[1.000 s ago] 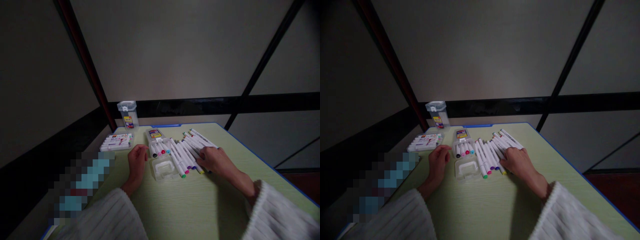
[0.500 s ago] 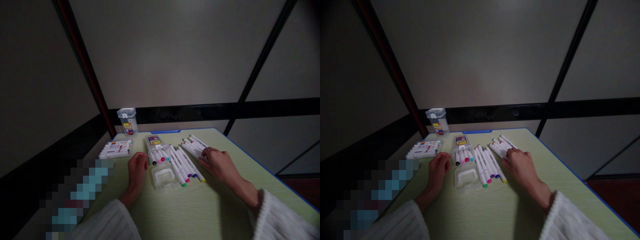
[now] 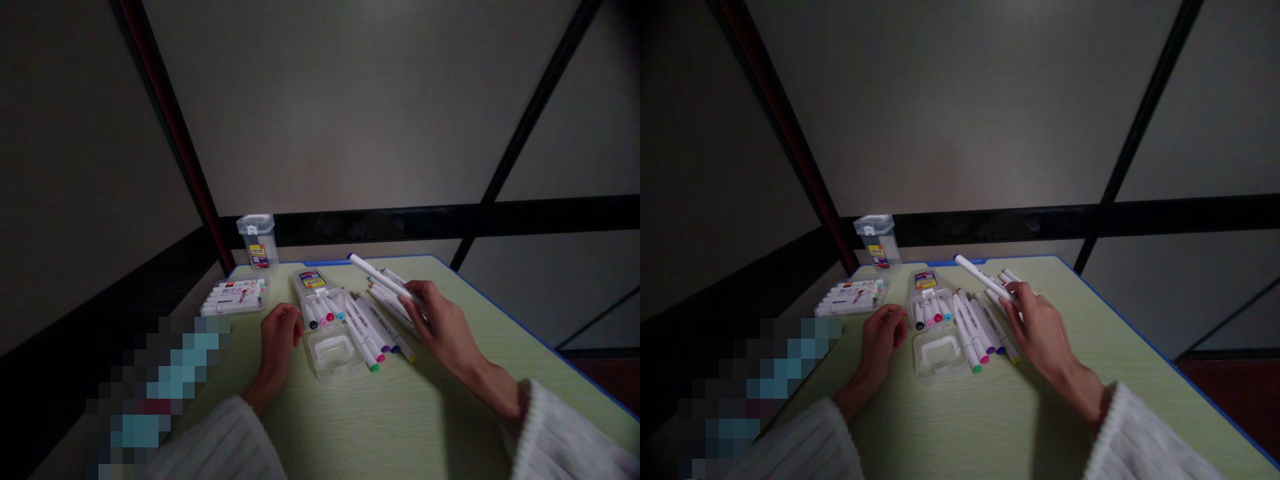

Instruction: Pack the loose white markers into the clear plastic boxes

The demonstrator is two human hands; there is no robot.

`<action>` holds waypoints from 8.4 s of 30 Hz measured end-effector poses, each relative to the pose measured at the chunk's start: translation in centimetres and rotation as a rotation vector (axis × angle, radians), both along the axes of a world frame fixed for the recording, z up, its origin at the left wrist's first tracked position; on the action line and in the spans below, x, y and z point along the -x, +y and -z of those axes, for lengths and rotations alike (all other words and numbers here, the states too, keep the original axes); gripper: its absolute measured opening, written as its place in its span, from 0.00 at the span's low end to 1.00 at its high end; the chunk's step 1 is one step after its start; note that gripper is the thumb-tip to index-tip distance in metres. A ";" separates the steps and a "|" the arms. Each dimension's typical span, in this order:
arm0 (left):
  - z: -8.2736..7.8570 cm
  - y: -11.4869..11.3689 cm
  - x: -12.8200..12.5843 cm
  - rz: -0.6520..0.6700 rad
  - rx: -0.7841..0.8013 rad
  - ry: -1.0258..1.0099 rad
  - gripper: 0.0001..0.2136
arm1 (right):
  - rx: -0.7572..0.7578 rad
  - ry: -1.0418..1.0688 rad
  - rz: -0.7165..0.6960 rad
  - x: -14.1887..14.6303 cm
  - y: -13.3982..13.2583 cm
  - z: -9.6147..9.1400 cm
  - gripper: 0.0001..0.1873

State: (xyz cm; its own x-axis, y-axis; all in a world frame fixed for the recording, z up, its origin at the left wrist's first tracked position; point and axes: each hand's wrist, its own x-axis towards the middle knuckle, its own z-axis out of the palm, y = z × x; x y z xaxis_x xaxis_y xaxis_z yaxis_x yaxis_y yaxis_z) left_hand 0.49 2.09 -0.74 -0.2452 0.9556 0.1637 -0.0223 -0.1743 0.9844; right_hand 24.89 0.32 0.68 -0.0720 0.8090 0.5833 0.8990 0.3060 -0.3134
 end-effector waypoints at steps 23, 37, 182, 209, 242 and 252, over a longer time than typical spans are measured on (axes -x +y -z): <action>-0.4 -1.6 -0.4 0.185 -0.150 0.011 0.13 | -0.152 -0.273 -0.519 1.4 -0.9 0.1 0.17; -0.2 -1.7 -0.8 0.287 -0.102 0.059 0.13 | -0.066 -0.348 -0.363 0.9 -0.5 0.4 0.20; 1.3 -4.3 -1.6 0.424 -0.659 0.739 0.07 | 0.839 1.662 -0.585 5.6 -1.3 1.3 0.14; -0.9 -5.2 -1.3 0.331 -1.206 0.988 0.06 | 1.025 1.193 -0.849 6.1 -2.7 1.9 0.20; -0.6 -4.1 -1.1 0.146 -1.073 1.069 0.08 | 0.926 1.289 -0.914 6.1 -2.9 1.1 0.12; -0.2 -3.9 -0.9 0.136 -1.082 1.066 0.08 | 1.029 1.271 -0.972 5.9 -3.2 1.0 0.15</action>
State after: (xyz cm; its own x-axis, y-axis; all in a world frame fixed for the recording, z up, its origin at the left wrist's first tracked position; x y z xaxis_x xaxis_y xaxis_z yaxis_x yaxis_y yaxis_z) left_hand 1.35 -1.80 -0.55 0.5128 0.2690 0.8153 0.5183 -0.8540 -0.0443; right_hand 18.95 -2.88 -0.37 -0.6279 0.7775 0.0362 -0.3214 -0.2166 -0.9218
